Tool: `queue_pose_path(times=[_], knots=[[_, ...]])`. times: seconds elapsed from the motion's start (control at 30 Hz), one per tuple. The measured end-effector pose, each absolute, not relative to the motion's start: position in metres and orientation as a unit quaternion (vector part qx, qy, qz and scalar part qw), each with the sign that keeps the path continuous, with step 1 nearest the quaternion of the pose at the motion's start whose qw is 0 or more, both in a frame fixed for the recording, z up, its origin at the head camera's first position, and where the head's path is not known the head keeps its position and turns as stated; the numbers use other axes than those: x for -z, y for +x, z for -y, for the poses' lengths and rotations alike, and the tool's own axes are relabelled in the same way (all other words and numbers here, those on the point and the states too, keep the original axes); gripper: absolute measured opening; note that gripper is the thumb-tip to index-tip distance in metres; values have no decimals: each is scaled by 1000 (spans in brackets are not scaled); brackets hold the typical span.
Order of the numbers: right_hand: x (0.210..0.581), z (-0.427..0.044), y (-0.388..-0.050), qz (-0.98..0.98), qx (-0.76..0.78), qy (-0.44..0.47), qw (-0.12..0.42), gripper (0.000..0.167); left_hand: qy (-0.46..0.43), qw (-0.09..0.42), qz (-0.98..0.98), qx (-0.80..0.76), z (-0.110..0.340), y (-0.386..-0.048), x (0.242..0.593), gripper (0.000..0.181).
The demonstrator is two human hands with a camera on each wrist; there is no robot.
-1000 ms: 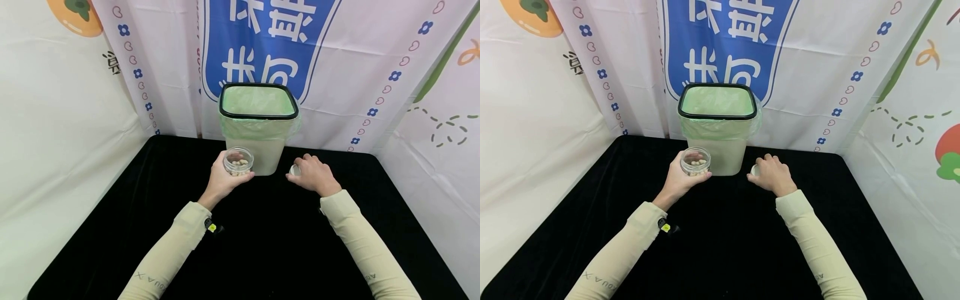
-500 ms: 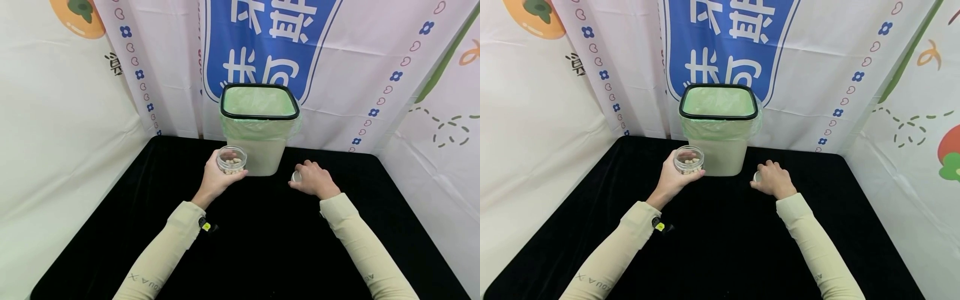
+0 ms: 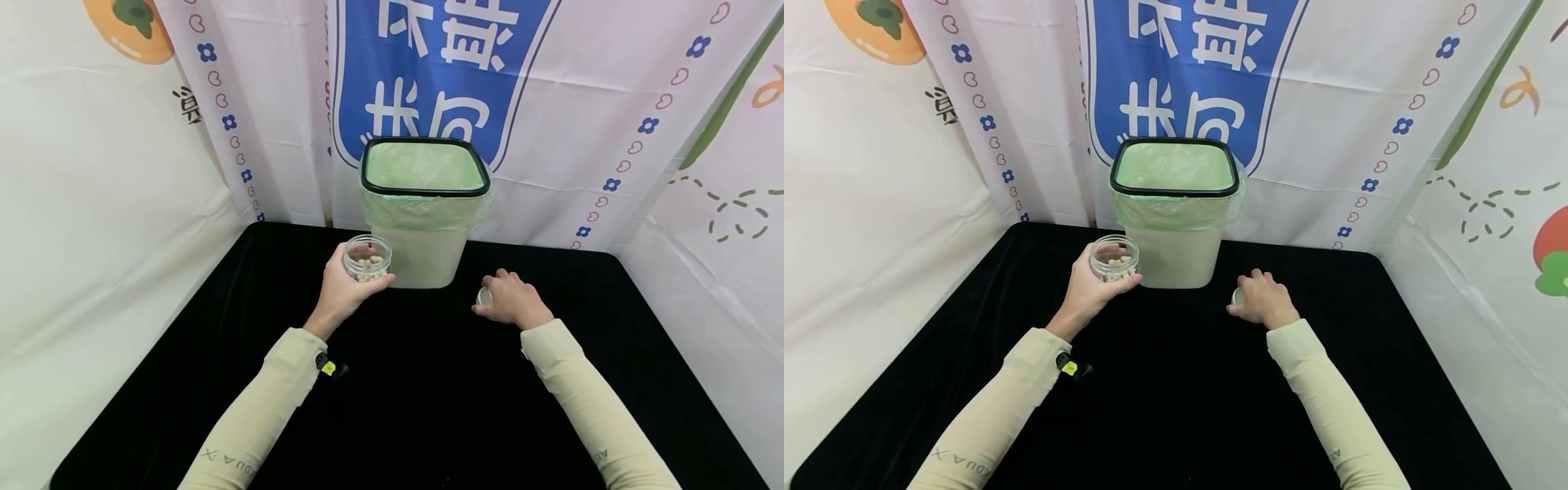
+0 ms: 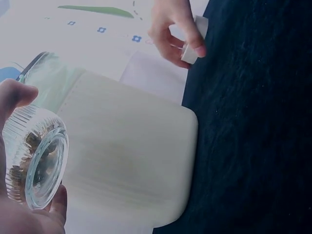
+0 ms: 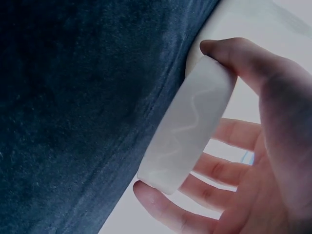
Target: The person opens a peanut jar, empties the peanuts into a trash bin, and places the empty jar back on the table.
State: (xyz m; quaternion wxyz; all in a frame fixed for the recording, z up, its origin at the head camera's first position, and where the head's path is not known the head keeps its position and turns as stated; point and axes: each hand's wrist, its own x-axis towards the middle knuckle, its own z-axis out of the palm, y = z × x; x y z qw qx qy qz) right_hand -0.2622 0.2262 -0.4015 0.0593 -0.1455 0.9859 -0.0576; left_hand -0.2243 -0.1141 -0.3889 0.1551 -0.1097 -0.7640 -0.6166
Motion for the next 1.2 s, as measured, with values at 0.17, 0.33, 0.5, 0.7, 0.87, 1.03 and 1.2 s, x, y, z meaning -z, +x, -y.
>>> queue_pose_path(times=[0.17,0.33,0.5,0.7,0.87,1.03,1.2], knots=[[404,-225,-262,-985,55,-149,60,64,-109,157,765,615,120,-225,390,75],[406,-224,-262,-985,51,-153,58,62,-104,162,761,619,126,-227,390,74],[408,-224,-262,-985,47,-151,62,63,-101,169,761,618,130,-228,391,73],[412,-224,-261,-986,48,-149,55,63,-101,174,766,610,135,-230,388,75],[416,-225,-260,-986,52,-150,50,64,-97,175,769,607,137,-230,383,74],[420,-225,-262,-986,56,-149,56,65,-94,177,769,606,140,-230,381,73],[425,-225,-262,-985,56,-148,62,67,-90,185,767,608,143,-229,378,71]])
